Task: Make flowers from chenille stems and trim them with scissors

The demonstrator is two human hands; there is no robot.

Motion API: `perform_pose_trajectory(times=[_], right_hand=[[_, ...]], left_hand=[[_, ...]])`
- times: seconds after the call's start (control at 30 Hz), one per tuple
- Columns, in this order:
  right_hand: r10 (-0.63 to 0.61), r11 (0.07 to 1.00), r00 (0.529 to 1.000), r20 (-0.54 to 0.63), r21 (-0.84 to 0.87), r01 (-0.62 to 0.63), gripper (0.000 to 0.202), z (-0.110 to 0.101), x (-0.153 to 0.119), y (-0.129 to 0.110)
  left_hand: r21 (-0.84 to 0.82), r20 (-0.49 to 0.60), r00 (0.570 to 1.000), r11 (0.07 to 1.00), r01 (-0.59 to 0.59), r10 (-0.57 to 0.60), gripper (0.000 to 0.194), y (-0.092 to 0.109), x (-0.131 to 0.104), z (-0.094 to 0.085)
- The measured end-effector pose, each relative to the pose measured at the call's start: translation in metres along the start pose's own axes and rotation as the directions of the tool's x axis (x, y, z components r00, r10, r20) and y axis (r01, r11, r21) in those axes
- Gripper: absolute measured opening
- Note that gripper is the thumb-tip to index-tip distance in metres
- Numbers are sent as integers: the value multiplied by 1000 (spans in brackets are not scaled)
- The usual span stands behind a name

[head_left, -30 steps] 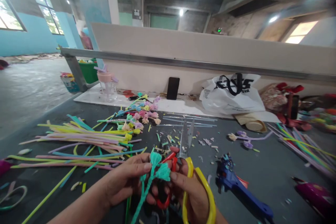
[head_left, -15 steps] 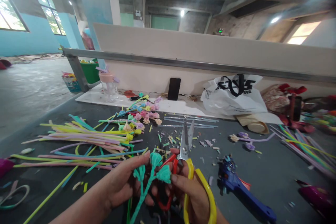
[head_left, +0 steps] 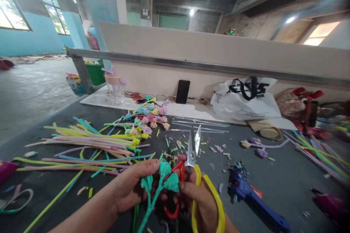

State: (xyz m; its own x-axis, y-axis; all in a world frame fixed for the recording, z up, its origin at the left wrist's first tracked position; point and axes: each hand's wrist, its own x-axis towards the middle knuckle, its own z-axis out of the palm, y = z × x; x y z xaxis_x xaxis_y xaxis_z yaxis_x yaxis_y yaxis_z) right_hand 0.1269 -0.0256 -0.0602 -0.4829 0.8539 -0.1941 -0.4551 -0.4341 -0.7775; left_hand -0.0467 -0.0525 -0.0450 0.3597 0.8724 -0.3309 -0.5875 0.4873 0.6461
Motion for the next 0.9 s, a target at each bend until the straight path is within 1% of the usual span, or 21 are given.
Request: perform_pose_trajectory(times=[0.07,0.2,0.37,0.53,0.63,0.77,0.83,0.9], right_hand=[[-20,1000,1000,-10,-13,20,60,2,0,-1],[-22,999,1000,-16,-51,21,50,6,0,-2],[-13,998,1000,-18,-61,11,63,3,2,-1],[2,999,1000,-5,-49,-2,64,-1,4,1],[-9,999,1000,-7,-38,9,56,-1,4,2],[11,998,1000,16,-62,-10,31,0,4,3],[19,999,1000,13,-46,-19,27,0,4,3],[10,1000,1000,-2,-10,-10,32,1,4,2]], left_hand=[[-15,22,999,999,-39,39,17,1,1,0],[-21,35,997,998,-63,64,14,3,4,-2],[-10,49,996,997,-70,71,14,4,4,0],[-40,45,996,996,-80,82,21,4,3,2],[-26,35,996,996,-83,84,25,3,5,0],[-2,9,993,993,-118,118,24,0,8,-3],[29,-12,990,990,-137,137,22,-1,9,-3],[70,-33,988,986,-151,153,22,0,9,-2]])
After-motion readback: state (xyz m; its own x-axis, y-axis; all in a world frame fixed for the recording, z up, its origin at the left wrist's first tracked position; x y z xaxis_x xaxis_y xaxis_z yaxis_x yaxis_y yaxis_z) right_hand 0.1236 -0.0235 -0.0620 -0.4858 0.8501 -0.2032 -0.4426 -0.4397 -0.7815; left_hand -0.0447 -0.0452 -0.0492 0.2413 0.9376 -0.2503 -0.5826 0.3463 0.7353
